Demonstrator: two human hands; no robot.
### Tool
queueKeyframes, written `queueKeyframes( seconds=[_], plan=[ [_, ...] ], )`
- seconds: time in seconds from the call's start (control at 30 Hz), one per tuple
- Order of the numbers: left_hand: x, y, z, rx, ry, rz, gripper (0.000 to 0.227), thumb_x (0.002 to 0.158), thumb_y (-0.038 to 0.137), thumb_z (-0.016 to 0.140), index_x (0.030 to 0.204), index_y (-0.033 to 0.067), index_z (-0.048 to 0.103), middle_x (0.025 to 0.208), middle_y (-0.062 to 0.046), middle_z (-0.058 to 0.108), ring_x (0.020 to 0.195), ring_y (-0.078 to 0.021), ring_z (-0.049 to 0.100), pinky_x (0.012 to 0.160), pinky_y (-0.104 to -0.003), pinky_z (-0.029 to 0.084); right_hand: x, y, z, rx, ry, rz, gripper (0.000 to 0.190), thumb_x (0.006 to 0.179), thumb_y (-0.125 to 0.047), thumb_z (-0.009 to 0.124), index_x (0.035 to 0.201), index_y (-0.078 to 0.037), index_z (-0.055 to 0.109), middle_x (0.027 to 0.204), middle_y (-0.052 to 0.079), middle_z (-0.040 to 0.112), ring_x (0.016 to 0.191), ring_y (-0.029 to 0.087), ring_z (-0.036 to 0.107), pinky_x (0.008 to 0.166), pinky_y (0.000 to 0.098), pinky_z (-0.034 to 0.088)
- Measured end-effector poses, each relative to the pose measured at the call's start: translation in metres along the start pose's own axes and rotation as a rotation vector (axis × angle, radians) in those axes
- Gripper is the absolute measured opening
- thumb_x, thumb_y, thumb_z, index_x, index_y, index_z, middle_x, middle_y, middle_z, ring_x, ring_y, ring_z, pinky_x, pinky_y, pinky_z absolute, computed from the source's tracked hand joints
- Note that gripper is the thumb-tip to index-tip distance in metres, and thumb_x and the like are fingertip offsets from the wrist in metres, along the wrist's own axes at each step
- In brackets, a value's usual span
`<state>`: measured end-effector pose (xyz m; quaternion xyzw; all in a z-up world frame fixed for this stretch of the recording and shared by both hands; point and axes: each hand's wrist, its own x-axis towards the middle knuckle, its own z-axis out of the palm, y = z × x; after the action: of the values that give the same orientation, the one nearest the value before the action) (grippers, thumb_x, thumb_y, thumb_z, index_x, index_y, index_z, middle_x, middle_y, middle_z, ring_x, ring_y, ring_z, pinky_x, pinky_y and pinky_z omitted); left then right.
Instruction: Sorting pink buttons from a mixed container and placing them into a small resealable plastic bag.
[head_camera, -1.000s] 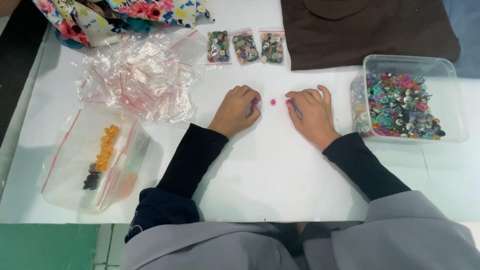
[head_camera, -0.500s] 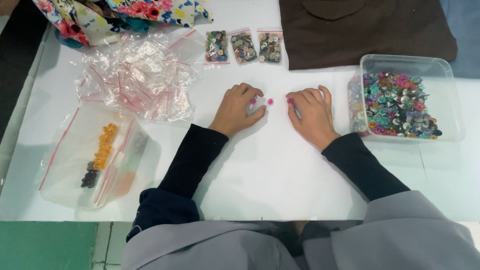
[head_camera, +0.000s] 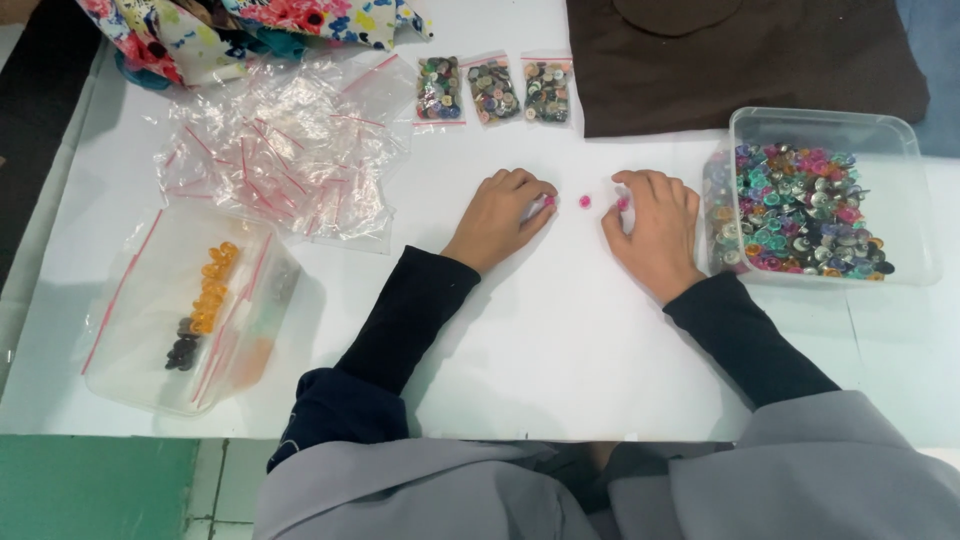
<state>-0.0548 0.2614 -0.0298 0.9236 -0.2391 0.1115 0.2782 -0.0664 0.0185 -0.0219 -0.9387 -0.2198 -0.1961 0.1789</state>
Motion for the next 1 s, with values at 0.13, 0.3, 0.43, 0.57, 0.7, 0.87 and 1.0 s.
queueKeyframes(
  seconds=[0.13,0.3,0.43,0.57,0.7,0.87,1.0],
  plan=[
    [-0.001,0.001,-0.001,0.006,0.004,-0.001,0.02,0.102,0.028,0.065,0.117,0.0159,0.07,0.101,-0.006,0.066,0.098,-0.0206,0.064,0.088,-0.034,0.05,-0.001,0.008,0.008,-0.008,-0.014,0.012,0.026,0.102,-0.012,0.06,0.127,-0.009,0.063,0.101,0.007,0.058,0.101,0.025,0.056,0.098,0.0448,0.032],
    [0.0,-0.003,0.002,0.03,-0.001,-0.006,0.021,0.102,0.029,0.063,0.118,0.0157,0.07,0.101,-0.006,0.066,0.097,-0.0199,0.063,0.087,-0.033,0.05,0.001,0.008,0.007,0.009,-0.033,0.043,0.023,0.102,-0.012,0.06,0.125,-0.011,0.064,0.097,0.005,0.06,0.098,0.024,0.057,0.099,0.0448,0.032],
    [-0.001,-0.004,0.003,0.02,0.006,-0.006,0.02,0.101,0.025,0.063,0.117,0.0142,0.07,0.101,-0.007,0.065,0.097,-0.0207,0.063,0.088,-0.033,0.051,0.001,0.008,0.007,0.024,-0.041,0.038,0.023,0.103,-0.01,0.059,0.125,-0.01,0.064,0.1,0.006,0.06,0.101,0.025,0.057,0.1,0.0452,0.032],
    [-0.002,-0.002,0.003,0.006,0.011,-0.008,0.02,0.099,0.022,0.063,0.115,0.0134,0.07,0.101,-0.007,0.065,0.097,-0.0213,0.063,0.088,-0.033,0.051,0.0,0.01,0.009,0.032,-0.049,0.034,0.023,0.103,-0.01,0.059,0.125,-0.009,0.063,0.101,0.006,0.06,0.102,0.025,0.057,0.1,0.0461,0.034],
    [-0.001,0.002,-0.004,0.001,0.027,-0.004,0.026,0.096,0.024,0.065,0.119,0.0135,0.069,0.102,-0.009,0.065,0.098,-0.0235,0.063,0.088,-0.035,0.051,0.001,0.009,0.007,0.056,-0.036,0.02,0.022,0.103,-0.011,0.06,0.125,-0.009,0.063,0.104,0.008,0.059,0.104,0.026,0.058,0.098,0.0462,0.037],
    [0.005,0.003,0.002,-0.018,0.155,0.046,0.037,0.089,0.03,0.064,0.124,0.0185,0.067,0.108,-0.007,0.063,0.105,-0.0247,0.06,0.094,-0.039,0.045,0.001,-0.001,-0.008,0.154,0.01,-0.026,0.03,0.099,-0.009,0.064,0.128,-0.004,0.058,0.132,0.016,0.047,0.116,0.039,0.058,0.099,0.0538,0.044],
    [0.02,0.026,0.002,-0.116,0.32,0.105,0.029,0.09,0.028,0.065,0.118,0.0209,0.066,0.109,-0.003,0.06,0.106,-0.024,0.059,0.095,-0.041,0.044,-0.004,-0.023,-0.035,0.249,0.048,-0.078,0.037,0.099,-0.004,0.063,0.133,0.001,0.051,0.143,0.024,0.035,0.128,0.047,0.053,0.105,0.0572,0.046]
  ],
)
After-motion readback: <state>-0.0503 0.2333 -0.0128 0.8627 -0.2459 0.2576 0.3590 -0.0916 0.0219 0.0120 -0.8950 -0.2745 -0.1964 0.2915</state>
